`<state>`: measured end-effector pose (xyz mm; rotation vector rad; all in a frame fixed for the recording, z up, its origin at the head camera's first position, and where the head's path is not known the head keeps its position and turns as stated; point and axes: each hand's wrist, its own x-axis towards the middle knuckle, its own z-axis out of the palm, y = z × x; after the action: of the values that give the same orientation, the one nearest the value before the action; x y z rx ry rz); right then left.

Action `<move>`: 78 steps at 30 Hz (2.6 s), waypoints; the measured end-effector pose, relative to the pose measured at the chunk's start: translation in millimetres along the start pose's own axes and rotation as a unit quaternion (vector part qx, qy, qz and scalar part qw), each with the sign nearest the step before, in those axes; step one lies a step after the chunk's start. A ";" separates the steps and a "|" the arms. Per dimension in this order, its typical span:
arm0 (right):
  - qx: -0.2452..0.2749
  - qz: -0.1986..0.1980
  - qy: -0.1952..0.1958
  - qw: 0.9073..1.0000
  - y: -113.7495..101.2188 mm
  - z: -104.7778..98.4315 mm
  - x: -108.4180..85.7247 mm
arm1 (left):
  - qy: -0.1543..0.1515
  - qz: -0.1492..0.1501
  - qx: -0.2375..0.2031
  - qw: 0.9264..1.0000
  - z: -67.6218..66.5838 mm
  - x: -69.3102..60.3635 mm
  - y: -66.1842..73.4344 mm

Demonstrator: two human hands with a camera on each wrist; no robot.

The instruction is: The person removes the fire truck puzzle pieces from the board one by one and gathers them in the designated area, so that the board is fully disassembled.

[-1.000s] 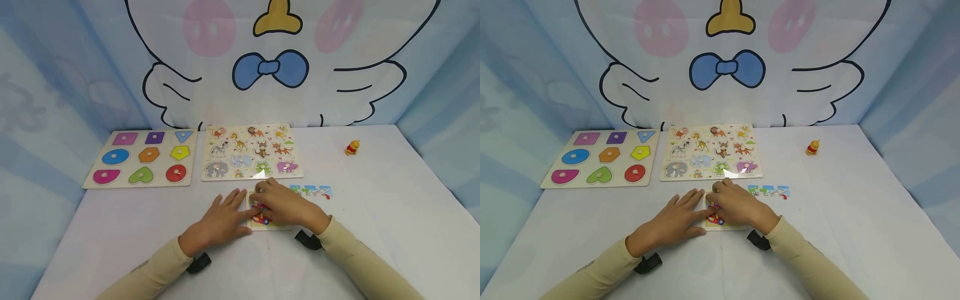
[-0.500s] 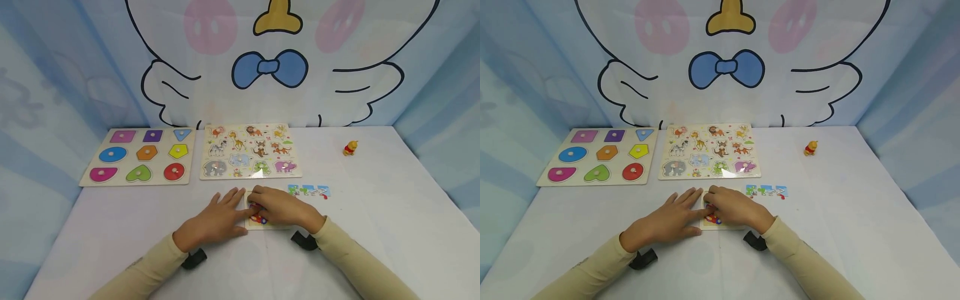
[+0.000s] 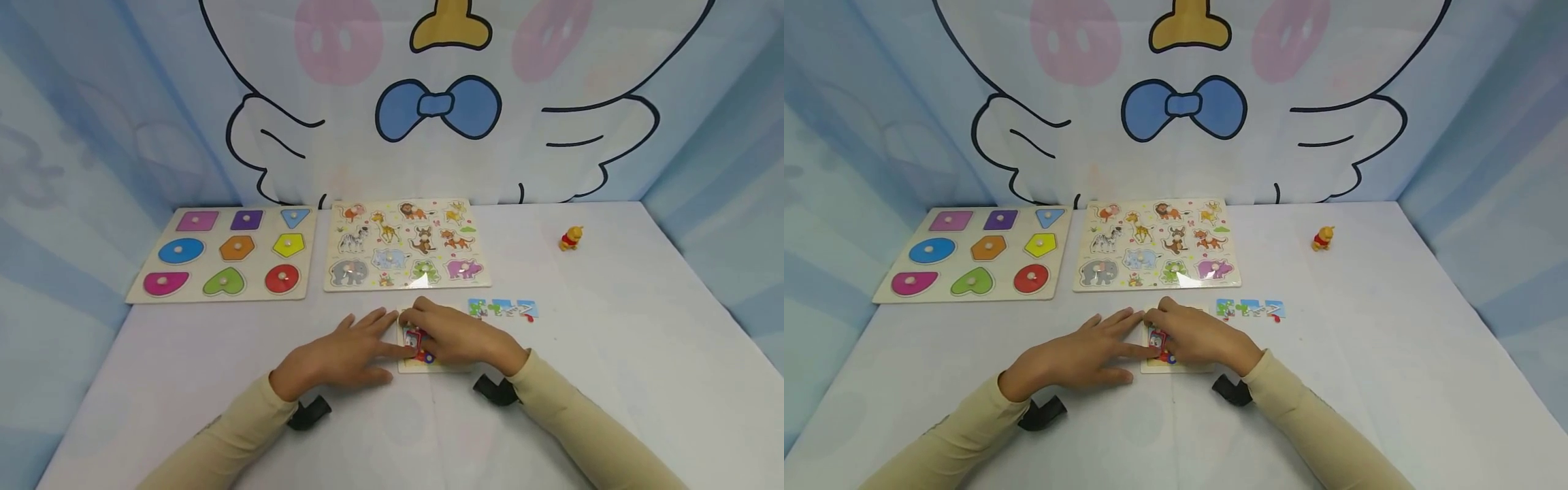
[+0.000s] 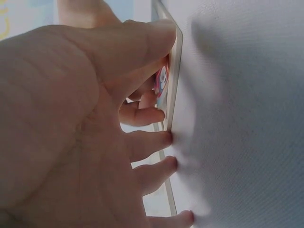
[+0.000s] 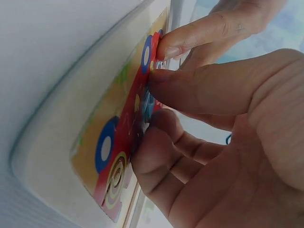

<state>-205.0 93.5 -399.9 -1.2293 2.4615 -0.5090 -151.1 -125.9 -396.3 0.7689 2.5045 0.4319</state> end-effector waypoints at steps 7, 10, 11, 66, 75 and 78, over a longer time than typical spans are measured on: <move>0.017 -0.009 0.009 1.000 4.6 -1.5 -0.6 | 0.004 -0.007 0.001 1.000 0.1 1.8 1.6; 0.022 -0.016 0.013 1.000 6.3 -1.6 0.2 | 0.005 -0.008 0.004 1.000 -0.3 1.8 2.3; 0.024 -0.016 0.013 1.000 6.6 -1.7 0.3 | 0.005 -0.009 0.004 1.000 -0.4 1.8 2.5; 0.068 0.042 0.009 0.997 63.5 -33.8 -65.0 | 0.020 -0.016 0.005 1.000 4.2 0.8 3.3; 0.013 0.056 0.025 0.998 62.1 -29.2 -61.2 | 0.016 -0.020 0.002 1.000 2.6 -0.8 4.5; 0.006 0.063 0.029 0.998 62.0 -28.5 -61.4 | 0.015 -0.021 -0.001 1.000 2.8 -1.0 4.6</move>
<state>-225.8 182.7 -394.7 -1.0615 2.5600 -0.5314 -146.9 -122.4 -396.3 0.7135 2.5437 0.4336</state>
